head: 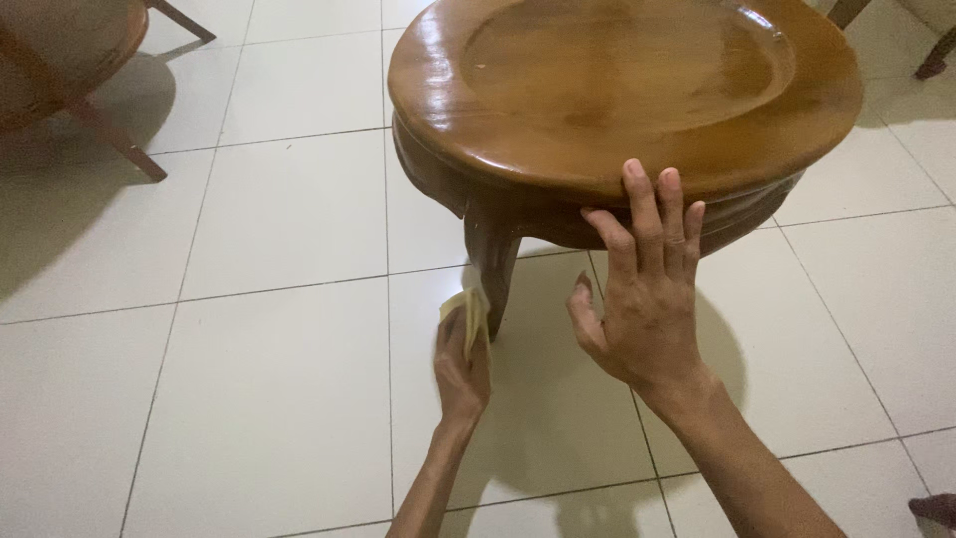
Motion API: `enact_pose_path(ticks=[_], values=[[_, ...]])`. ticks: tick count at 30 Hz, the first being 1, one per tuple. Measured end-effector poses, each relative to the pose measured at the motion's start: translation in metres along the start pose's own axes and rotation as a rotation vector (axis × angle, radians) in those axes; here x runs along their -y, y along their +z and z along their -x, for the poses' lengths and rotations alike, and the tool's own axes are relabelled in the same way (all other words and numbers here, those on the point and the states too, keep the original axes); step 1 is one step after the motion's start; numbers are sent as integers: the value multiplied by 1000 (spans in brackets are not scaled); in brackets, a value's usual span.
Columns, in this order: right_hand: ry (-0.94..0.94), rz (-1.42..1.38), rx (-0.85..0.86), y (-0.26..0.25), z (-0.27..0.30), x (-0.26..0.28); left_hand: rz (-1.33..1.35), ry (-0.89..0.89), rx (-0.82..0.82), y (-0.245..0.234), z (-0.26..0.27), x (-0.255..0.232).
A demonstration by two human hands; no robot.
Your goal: The person sprays a cleaning solution onto a small oval wooden table and wipes the surface and sides using a cloth.
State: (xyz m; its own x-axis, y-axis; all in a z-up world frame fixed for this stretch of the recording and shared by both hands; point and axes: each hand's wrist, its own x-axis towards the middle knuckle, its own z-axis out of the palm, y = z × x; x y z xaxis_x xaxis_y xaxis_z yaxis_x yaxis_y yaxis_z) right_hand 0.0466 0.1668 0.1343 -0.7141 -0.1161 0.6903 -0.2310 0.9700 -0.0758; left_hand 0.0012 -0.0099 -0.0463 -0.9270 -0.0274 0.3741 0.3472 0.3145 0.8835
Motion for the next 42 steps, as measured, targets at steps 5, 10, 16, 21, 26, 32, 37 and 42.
enact_pose_path(ticks=[5,10,16,21,26,32,37,42], values=[[-18,10,-6,2,0,-4,241,-258,1,3,-11,-20],[4,-2,-16,2,-1,-1,99,-150,36,8,-18,-15],[-18,10,-36,7,-2,-1,-2,-43,168,14,-11,30],[16,-2,-11,2,0,2,-51,-19,196,14,-1,49],[4,5,-17,3,0,0,-131,-105,241,18,12,58],[13,-5,1,0,2,2,-166,-173,227,12,41,65],[8,-13,6,-1,3,0,-205,66,139,9,58,62],[-19,-3,4,1,5,-5,-394,469,48,18,51,46]])
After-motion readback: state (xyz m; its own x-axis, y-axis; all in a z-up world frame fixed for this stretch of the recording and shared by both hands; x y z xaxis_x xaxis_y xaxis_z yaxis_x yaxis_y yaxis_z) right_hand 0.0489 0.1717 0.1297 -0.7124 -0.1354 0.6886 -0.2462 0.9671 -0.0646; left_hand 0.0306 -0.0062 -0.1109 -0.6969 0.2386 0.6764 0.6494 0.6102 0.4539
